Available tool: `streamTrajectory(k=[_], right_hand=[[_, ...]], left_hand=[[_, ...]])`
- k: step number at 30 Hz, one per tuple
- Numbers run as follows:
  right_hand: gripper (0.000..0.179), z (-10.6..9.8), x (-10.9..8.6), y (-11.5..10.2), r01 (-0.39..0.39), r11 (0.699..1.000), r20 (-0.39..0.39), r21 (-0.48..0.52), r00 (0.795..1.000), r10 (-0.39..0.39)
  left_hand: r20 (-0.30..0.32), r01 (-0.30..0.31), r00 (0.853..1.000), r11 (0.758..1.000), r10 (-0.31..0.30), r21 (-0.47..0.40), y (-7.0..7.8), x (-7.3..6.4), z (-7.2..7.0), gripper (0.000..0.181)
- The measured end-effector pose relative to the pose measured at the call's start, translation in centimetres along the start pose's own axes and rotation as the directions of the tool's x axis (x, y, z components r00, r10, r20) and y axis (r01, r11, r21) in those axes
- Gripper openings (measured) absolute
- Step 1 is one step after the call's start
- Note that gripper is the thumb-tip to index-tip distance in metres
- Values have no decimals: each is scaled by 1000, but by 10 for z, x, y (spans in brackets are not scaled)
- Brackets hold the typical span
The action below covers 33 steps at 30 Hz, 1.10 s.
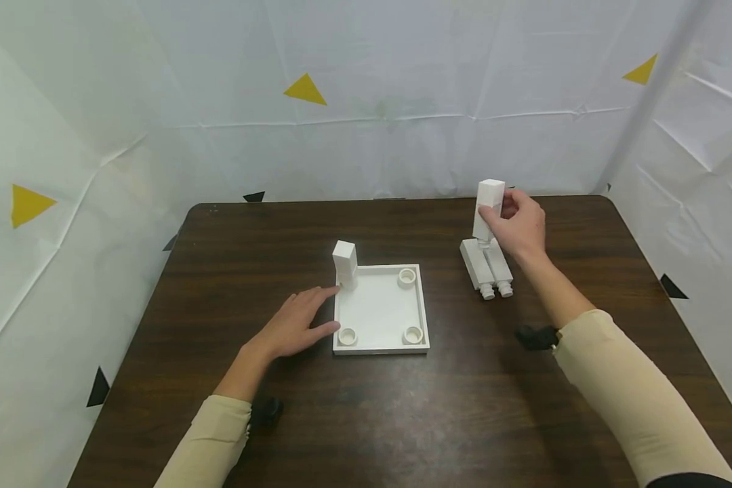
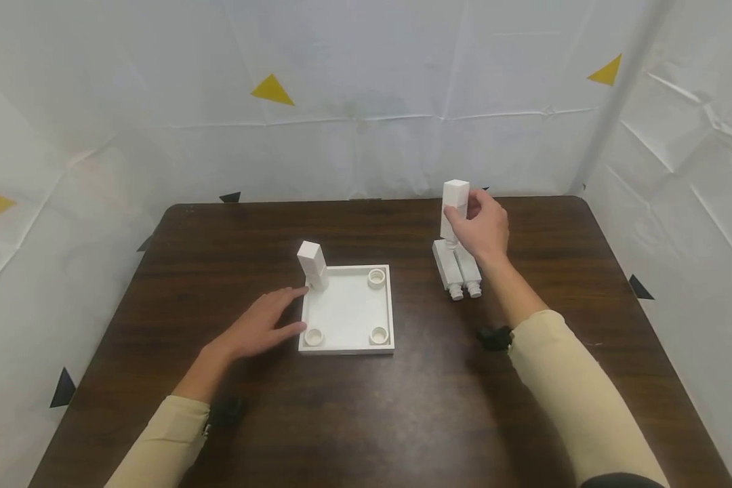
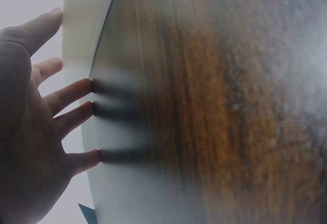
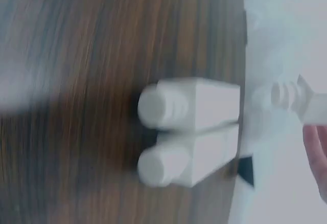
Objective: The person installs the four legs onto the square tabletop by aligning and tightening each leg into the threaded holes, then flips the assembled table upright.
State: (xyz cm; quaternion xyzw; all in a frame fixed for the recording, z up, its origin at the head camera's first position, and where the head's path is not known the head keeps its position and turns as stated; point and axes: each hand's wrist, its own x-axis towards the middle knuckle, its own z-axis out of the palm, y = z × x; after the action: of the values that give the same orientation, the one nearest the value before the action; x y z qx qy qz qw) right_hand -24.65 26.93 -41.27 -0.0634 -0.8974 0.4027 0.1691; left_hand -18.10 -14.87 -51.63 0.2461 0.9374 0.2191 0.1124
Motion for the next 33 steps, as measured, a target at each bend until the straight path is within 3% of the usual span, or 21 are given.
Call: streamTrajectory(k=[2, 5, 8, 12, 17, 24, 33], right_hand=[[41, 8, -3, -8, 58, 995, 53, 86, 997, -63], [39, 20, -10, -18, 118, 975, 172, 190, 974, -151], [39, 31, -21, -28, 158, 948, 272, 276, 933, -234], [38, 35, -38, -50, 195, 916, 347, 350, 881, -320], [37, 38, -49, -63, 173, 922, 410, 346, 856, -314], [34, 46, -51, -58, 133, 916, 460, 377, 832, -310], [38, 51, -57, -56, 156, 924, 492, 349, 809, -323]], left_hand=[[1, -1, 1000, 1000, 1, -3, 0, 0, -1, 73], [5, 4, 1000, 1000, -4, -6, 1, -1, -1, 73], [10, 12, 1000, 1000, -11, -7, 2, -2, -1, 73], [8, 10, 1000, 1000, -10, -5, 2, -3, -1, 73], [0, -1, 1000, 1000, 1, -4, 2, -2, 0, 73], [8, 9, 1000, 1000, -9, -13, 3, -1, 1, 73], [3, -12, 1000, 1000, 12, -15, 2, 0, -1, 73]])
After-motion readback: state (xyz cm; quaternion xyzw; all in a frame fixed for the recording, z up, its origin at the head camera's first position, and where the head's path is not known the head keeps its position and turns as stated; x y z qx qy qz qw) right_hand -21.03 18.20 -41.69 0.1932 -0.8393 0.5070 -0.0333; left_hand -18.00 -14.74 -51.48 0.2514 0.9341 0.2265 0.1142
